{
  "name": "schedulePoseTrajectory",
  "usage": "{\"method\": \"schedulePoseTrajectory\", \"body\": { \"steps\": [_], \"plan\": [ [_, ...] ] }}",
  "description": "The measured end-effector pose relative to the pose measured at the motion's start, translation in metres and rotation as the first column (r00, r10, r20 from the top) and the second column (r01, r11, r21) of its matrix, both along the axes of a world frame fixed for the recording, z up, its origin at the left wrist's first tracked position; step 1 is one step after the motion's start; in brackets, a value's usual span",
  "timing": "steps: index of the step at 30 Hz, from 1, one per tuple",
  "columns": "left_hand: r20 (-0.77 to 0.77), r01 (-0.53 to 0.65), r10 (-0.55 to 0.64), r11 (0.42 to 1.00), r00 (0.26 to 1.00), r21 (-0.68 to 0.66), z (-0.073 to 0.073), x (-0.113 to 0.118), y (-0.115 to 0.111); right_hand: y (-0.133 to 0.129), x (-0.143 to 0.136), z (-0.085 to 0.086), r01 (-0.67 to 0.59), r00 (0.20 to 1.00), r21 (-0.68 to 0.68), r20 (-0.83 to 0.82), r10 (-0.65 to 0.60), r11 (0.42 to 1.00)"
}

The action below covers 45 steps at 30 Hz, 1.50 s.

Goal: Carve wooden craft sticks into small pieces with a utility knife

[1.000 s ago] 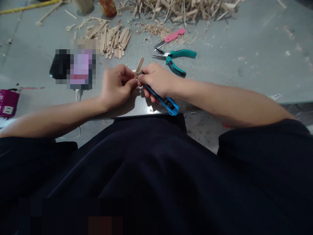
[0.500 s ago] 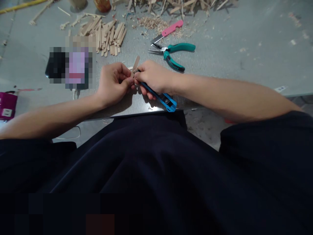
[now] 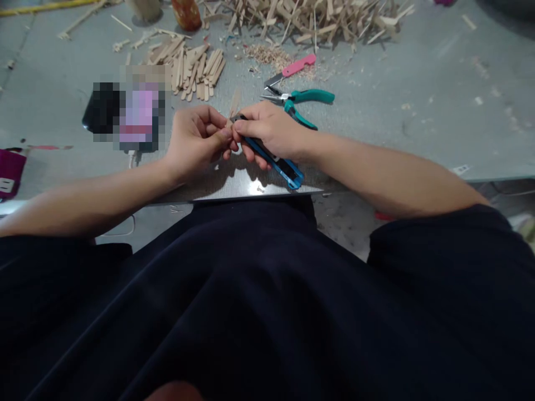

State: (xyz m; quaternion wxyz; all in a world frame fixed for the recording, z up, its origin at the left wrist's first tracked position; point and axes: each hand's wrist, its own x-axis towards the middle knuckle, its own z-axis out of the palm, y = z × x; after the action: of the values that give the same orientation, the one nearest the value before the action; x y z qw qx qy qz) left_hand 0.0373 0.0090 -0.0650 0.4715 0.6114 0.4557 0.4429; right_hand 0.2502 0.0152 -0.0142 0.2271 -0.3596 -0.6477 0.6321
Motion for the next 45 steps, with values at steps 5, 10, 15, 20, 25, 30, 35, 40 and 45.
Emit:
{"method": "schedulePoseTrajectory", "body": {
  "steps": [5,10,15,20,25,30,35,40,45],
  "plan": [
    [-0.015,-0.046,0.046,0.999,0.999,-0.01,-0.003,0.001,0.003,0.004,0.0,-0.009,0.056,0.998,0.016,-0.002,-0.056,0.998],
    [-0.017,-0.037,0.037,0.999,0.999,0.008,-0.002,0.002,0.003,0.005,0.0,-0.012,0.053,0.998,0.031,0.025,-0.053,0.998],
    [-0.032,-0.032,0.034,0.997,0.999,0.066,-0.006,0.002,0.001,0.003,0.0,-0.013,0.043,0.997,0.046,0.063,-0.046,0.998],
    [-0.105,-0.016,0.03,0.991,0.994,0.135,-0.018,-0.001,0.003,0.003,-0.002,-0.016,0.058,0.993,0.021,0.099,-0.059,0.998],
    [-0.19,-0.012,0.043,0.986,0.981,0.164,-0.022,-0.003,0.008,0.004,-0.006,-0.014,0.098,0.977,-0.071,0.198,-0.082,0.993],
    [-0.154,0.026,-0.007,0.993,0.988,0.118,-0.022,-0.004,0.011,0.01,-0.005,-0.018,0.05,0.995,-0.096,0.089,-0.042,0.994],
    [-0.11,0.069,-0.064,0.997,0.992,0.042,-0.017,-0.006,0.013,0.012,-0.002,-0.017,0.026,0.997,-0.082,0.08,-0.019,0.996],
    [-0.057,0.11,-0.11,0.994,0.992,-0.003,-0.012,-0.01,0.012,0.011,0.001,-0.012,-0.006,0.999,-0.062,0.043,0.009,0.998],
    [0.006,0.108,-0.108,0.993,0.994,-0.037,-0.008,-0.01,0.01,0.011,0.003,-0.011,-0.036,0.999,-0.046,0.012,0.036,0.998]
  ]
}}
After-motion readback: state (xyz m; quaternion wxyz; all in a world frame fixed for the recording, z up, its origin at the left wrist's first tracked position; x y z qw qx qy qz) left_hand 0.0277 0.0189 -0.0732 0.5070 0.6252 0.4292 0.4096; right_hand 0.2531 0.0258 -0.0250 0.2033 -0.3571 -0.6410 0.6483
